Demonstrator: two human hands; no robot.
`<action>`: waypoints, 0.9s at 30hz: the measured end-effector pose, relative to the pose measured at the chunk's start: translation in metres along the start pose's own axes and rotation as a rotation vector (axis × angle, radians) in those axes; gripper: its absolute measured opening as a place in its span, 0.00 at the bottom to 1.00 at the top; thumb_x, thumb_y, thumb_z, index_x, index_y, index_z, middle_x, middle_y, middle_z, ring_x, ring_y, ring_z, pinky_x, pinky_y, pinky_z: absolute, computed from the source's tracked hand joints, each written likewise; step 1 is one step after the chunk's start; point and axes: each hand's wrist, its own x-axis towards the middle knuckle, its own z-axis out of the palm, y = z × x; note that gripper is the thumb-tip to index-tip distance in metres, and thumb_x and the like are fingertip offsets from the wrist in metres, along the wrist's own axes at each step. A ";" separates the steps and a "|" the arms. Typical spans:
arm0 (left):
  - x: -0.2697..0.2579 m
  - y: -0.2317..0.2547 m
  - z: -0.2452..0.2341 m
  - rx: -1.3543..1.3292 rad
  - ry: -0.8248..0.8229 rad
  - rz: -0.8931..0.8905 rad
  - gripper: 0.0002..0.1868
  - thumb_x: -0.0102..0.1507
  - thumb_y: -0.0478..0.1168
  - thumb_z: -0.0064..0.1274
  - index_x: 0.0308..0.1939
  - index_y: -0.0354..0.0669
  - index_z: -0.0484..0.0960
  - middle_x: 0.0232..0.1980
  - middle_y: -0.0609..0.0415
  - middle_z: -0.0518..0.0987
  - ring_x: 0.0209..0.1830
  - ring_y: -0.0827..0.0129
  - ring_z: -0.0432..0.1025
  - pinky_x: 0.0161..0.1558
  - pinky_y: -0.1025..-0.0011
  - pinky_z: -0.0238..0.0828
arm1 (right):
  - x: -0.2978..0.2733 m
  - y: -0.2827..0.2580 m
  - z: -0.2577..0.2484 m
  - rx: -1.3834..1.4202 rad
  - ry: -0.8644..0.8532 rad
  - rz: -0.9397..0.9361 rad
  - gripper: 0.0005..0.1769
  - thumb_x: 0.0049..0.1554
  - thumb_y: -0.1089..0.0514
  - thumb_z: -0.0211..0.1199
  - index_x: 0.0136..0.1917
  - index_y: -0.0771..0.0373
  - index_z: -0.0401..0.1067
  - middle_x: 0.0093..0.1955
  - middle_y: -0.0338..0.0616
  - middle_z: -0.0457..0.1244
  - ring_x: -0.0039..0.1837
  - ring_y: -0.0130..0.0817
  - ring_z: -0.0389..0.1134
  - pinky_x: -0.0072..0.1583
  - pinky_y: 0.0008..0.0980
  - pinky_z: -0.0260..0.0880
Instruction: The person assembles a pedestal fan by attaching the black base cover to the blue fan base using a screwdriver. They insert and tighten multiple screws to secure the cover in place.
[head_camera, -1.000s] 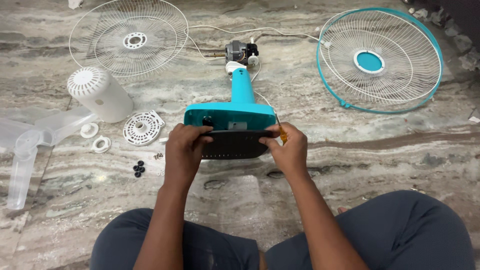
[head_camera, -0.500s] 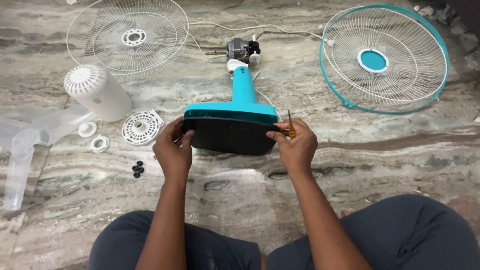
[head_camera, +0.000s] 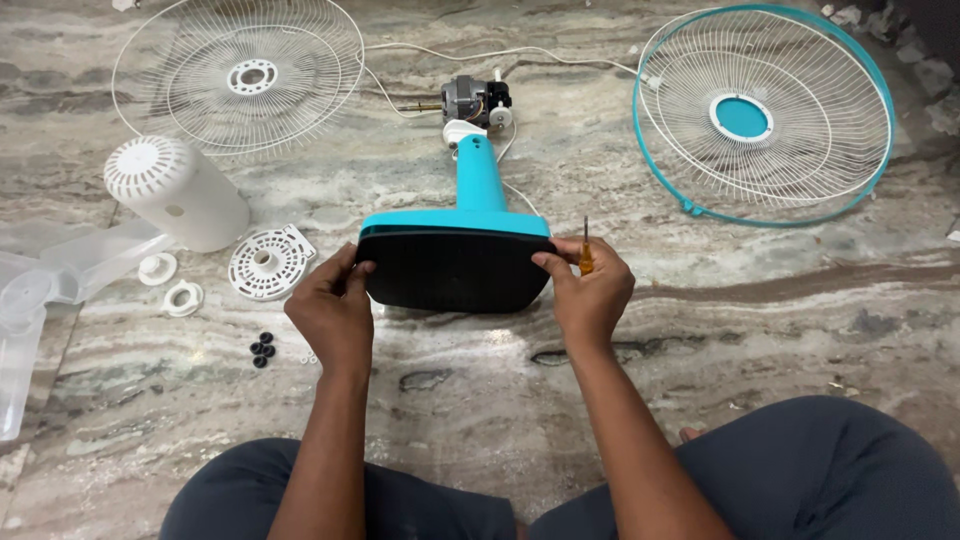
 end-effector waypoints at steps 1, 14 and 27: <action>0.001 0.000 0.001 0.036 0.000 -0.013 0.13 0.61 0.30 0.64 0.50 0.34 0.87 0.40 0.47 0.87 0.35 0.77 0.79 0.40 0.77 0.75 | 0.001 -0.001 0.001 -0.033 0.007 0.011 0.11 0.47 0.69 0.76 0.44 0.69 0.79 0.46 0.46 0.73 0.47 0.30 0.75 0.51 0.28 0.76; -0.001 0.005 0.000 0.119 -0.018 -0.063 0.14 0.61 0.31 0.66 0.50 0.34 0.88 0.35 0.50 0.86 0.28 0.78 0.73 0.33 0.77 0.69 | 0.005 0.002 0.001 -0.143 -0.003 0.164 0.14 0.45 0.61 0.80 0.40 0.66 0.77 0.39 0.44 0.72 0.41 0.30 0.74 0.47 0.30 0.73; 0.001 0.009 0.001 0.107 0.000 0.072 0.12 0.63 0.30 0.65 0.51 0.35 0.87 0.40 0.49 0.87 0.35 0.74 0.80 0.40 0.77 0.75 | 0.003 -0.001 -0.002 -0.210 0.018 0.153 0.12 0.47 0.61 0.79 0.41 0.64 0.77 0.39 0.41 0.73 0.38 0.29 0.73 0.42 0.29 0.70</action>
